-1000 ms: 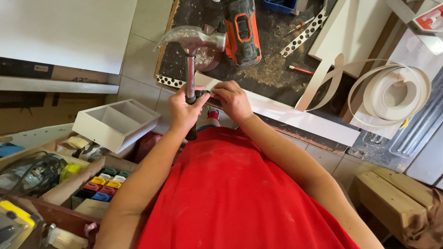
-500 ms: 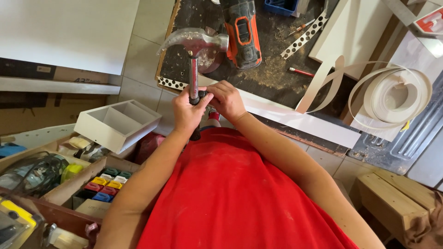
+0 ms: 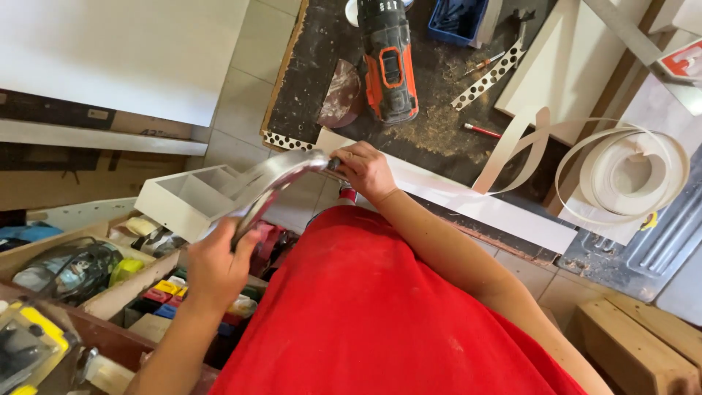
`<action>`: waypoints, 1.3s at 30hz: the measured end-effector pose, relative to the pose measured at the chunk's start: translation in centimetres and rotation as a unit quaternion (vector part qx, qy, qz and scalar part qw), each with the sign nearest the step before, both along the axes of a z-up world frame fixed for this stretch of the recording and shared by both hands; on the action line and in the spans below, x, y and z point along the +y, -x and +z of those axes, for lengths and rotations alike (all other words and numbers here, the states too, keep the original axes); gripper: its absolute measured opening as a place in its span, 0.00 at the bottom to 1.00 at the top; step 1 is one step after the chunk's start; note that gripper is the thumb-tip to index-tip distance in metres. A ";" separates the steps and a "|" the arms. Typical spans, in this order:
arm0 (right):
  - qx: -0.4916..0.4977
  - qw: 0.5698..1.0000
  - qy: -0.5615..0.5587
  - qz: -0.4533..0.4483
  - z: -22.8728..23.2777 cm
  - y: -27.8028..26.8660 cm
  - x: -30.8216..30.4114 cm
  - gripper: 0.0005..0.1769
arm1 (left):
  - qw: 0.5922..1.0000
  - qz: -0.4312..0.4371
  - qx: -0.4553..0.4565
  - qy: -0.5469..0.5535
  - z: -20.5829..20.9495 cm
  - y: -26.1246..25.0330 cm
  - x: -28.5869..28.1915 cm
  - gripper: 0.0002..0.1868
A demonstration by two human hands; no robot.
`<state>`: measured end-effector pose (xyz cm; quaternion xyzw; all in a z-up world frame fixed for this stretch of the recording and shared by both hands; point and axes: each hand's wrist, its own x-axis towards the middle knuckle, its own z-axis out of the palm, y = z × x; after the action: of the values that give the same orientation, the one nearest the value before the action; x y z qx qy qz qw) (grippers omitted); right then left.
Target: The person is seen applying a strip to a wooden board, hammering it down, and then using a power drill to secure it.
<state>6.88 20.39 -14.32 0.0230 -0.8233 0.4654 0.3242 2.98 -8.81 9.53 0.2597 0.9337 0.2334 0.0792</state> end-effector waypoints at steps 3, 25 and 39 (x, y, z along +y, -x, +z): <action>-0.036 0.998 -0.038 0.042 1.1 -0.4 0.4 0.13 | 0.987 -0.044 0.148 -0.035 2.6 -2.7 -2.3 0.24; -0.031 0.999 0.008 0.008 -1.1 0.6 -0.2 0.12 | 0.995 0.093 -0.033 -0.016 -4.9 -0.5 6.1 0.26; -0.017 1.000 0.001 0.008 -0.5 3.0 -0.7 0.13 | 0.942 0.076 -0.157 -0.286 -12.2 4.5 12.7 0.13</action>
<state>3.87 19.69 -14.85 0.0215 -0.8278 0.4693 0.3066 -1.51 3.86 -2.70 0.1600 0.8204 0.5336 0.1290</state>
